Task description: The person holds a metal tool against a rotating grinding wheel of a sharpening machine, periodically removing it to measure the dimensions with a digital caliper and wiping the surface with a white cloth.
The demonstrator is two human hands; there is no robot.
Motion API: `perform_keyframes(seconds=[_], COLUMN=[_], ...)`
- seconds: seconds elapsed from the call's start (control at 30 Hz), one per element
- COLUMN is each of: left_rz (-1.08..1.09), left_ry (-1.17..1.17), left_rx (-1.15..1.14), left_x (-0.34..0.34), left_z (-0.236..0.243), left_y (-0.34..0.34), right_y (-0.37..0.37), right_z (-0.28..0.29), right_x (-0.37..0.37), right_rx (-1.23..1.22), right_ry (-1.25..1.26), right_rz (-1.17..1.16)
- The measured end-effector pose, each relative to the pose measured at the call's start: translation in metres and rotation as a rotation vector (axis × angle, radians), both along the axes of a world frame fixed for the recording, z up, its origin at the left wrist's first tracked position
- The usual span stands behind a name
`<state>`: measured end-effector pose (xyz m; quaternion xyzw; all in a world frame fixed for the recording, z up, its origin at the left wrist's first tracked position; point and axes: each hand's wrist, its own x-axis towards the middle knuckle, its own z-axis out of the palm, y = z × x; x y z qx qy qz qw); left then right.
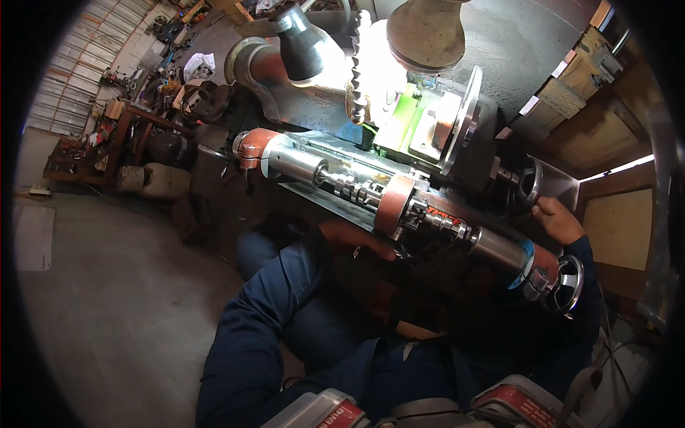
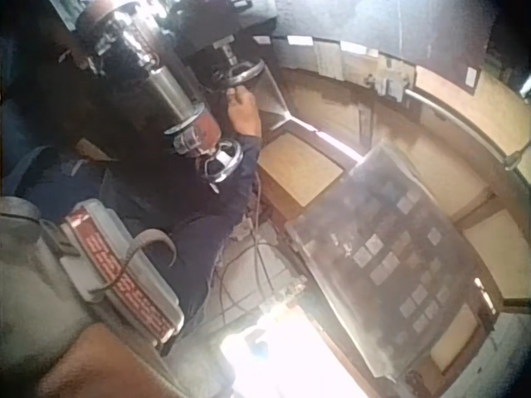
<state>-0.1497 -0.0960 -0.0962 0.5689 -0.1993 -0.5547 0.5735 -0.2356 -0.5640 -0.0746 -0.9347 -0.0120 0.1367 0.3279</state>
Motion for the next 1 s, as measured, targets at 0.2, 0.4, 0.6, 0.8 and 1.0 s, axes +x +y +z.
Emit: perform_keyframes(seconds=[0.2, 0.4, 0.6, 0.8, 1.0], left_rz=[-0.016, 0.034, 0.177, 0.174, 0.32], left_ry=[0.0, 0.082, 0.13, -0.298, -0.71], left_rx=[0.109, 0.157, 0.108, 0.15, 0.394], left_x=[0.001, -0.003, -0.014, -0.026, -0.061], left_z=[0.005, 0.0, 0.031, -0.005, -0.072], left_y=[-0.001, 0.001, -0.003, 0.021, 0.028], right_y=[0.004, -0.026, -0.036, -0.044, -0.021], right_z=[-0.023, -0.091, -0.098, -0.079, -0.004], right_x=[0.003, 0.012, 0.036, 0.065, 0.065], right_rx=[-0.066, -0.02, -0.106, -0.074, -0.128], right_ry=[0.315, 0.081, -0.063, -0.06, -0.299], right_rz=[-0.026, 0.082, 0.113, 0.082, -0.082])
